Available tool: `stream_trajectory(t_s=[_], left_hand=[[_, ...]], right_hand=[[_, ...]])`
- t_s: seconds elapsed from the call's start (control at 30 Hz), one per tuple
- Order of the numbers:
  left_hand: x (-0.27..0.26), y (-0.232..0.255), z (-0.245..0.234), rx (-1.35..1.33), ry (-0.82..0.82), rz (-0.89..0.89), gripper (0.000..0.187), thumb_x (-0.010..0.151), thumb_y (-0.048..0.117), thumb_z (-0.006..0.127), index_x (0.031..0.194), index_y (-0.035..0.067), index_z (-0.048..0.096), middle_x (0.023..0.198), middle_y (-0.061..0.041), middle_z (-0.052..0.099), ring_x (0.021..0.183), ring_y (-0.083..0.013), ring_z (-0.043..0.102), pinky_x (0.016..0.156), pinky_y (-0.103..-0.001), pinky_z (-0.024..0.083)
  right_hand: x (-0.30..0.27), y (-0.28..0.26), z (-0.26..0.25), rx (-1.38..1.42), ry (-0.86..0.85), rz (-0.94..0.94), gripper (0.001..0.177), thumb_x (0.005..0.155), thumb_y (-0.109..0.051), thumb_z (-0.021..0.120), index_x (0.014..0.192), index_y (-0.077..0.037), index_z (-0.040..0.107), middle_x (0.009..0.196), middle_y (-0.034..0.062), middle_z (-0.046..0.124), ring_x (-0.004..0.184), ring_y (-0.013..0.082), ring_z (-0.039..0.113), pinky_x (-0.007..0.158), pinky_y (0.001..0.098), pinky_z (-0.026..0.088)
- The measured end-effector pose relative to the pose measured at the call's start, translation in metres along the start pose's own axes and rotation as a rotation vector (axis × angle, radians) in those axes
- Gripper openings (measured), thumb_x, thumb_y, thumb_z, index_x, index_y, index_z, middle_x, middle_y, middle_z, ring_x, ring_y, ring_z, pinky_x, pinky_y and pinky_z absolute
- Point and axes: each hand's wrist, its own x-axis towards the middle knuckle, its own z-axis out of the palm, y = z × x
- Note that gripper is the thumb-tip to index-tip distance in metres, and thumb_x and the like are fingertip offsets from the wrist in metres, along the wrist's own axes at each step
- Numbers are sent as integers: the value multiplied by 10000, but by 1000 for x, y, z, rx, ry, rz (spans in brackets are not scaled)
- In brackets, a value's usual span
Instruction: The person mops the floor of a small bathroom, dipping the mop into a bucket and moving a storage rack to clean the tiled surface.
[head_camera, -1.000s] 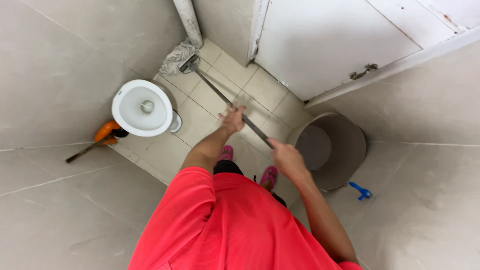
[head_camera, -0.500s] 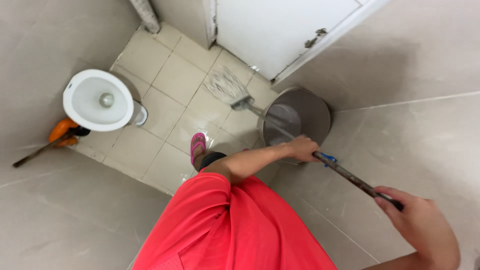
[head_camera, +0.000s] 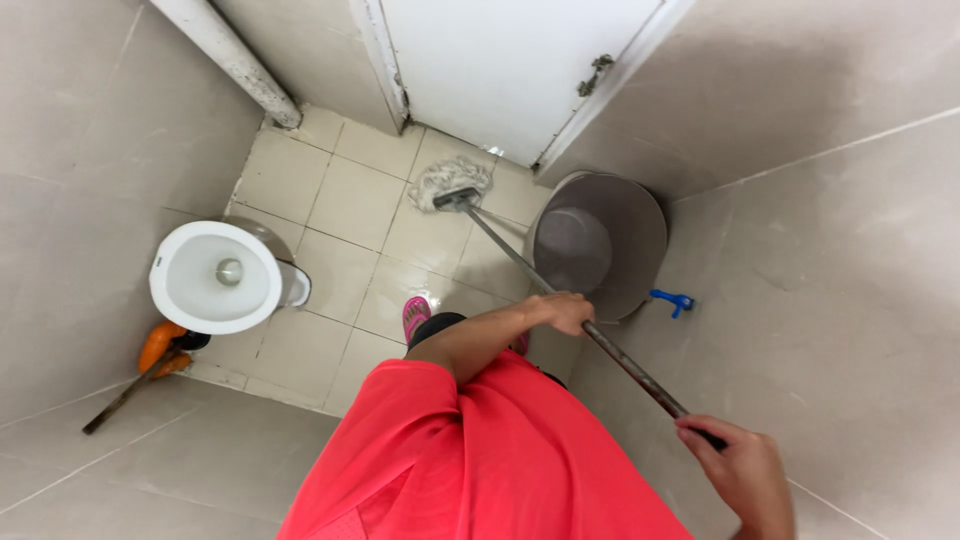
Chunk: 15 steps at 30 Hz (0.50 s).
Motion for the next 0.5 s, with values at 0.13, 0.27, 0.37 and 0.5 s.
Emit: stream_trajectory(t_s=[0.13, 0.27, 0.37, 0.5], left_hand=[[-44, -96, -3, 79, 80, -70, 280, 811, 377, 698, 881, 117, 774, 862, -159, 721, 882, -384, 677, 777, -485, 534], [-134, -202, -22, 153, 190, -264, 279, 795, 395, 717, 865, 128, 761, 851, -151, 723, 857, -353, 698, 780, -466, 548], [-223, -247, -46, 177, 222, -492, 238, 810, 371, 734, 887, 147, 744, 931, -115, 721, 955, -313, 674, 873, -458, 502], [-312, -275, -67, 98, 423, -677, 143, 801, 195, 741, 928, 130, 746, 1038, -156, 658, 1063, -334, 624, 912, -427, 505]], right_hand=[[39, -39, 65, 18, -13, -91, 167, 795, -217, 752, 909, -99, 784, 655, 127, 698, 486, 176, 596, 533, 319, 489], [95, -113, 140, 54, -142, -307, 190, 805, -186, 738, 963, -88, 776, 767, 121, 726, 587, 187, 660, 593, 322, 521], [118, -188, 199, 99, -206, -539, 188, 809, -151, 716, 972, -66, 756, 851, 131, 744, 696, 247, 714, 654, 345, 551], [108, -268, 248, 76, -294, -565, 168, 856, -146, 676, 986, -63, 744, 848, 171, 719, 767, 347, 695, 708, 409, 547]])
